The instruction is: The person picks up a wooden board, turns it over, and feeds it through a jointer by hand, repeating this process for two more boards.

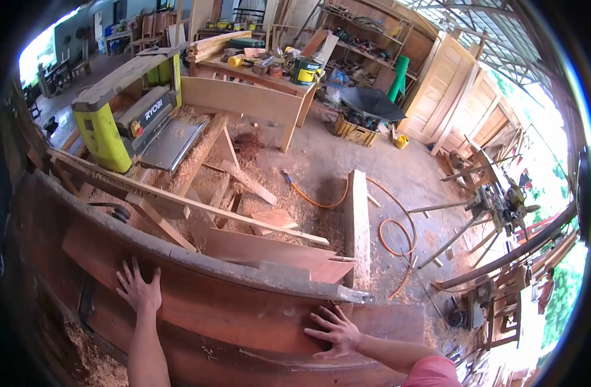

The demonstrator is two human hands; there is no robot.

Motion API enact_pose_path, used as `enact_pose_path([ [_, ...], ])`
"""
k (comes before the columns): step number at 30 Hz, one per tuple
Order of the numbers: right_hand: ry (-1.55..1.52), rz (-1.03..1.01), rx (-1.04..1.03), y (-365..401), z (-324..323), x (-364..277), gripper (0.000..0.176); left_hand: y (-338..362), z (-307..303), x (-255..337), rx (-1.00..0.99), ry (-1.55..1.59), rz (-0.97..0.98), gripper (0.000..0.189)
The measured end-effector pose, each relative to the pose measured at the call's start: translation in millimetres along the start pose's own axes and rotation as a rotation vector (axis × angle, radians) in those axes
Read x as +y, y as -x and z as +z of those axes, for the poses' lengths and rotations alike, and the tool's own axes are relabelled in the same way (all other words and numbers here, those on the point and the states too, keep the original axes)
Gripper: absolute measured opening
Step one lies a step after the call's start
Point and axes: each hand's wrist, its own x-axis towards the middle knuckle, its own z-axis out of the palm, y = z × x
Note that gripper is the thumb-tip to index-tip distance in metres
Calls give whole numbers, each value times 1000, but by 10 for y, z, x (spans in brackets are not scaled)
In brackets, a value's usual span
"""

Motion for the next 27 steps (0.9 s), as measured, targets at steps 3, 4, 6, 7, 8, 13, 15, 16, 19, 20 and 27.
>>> enact_pose_path([
  [3, 4, -2, -5, -48, 19, -15, 86, -40, -20, -17, 8, 3, -1, 86],
  [4, 4, -1, -4, -70, 11, -31, 86, -61, -14, -29, 15, 2, -1, 86],
  [6, -5, -6, 4, -105, 49, -32, 86, -104, -1, -52, 25, 5, 1, 86],
  [7, -12, -8, 16, -133, 42, -36, 86, -122, -4, -62, 29, 7, 3, 86],
  [8, -19, -9, 29, -159, 37, -50, 86, -144, -2, -76, 33, 9, 5, 86],
  [13, -21, -1, 28, -277, 7, -132, 87, -232, 9, -148, 73, 22, 25, 86],
  [15, -16, 6, 13, -312, 7, -161, 87, -272, 24, -186, 91, 27, 30, 86],
  [16, -15, 4, 10, -334, 1, -168, 87, -305, 41, -205, 99, 29, 32, 86],
  [19, -17, -3, 4, -380, 21, -199, 85, -381, 75, -260, 106, 31, 35, 85],
  [20, -18, -5, 8, -398, 27, -204, 85, -396, 76, -272, 106, 32, 35, 85],
  [27, -18, 5, -10, -551, 36, -286, 86, -545, 55, -356, 100, 30, 31, 84],
])
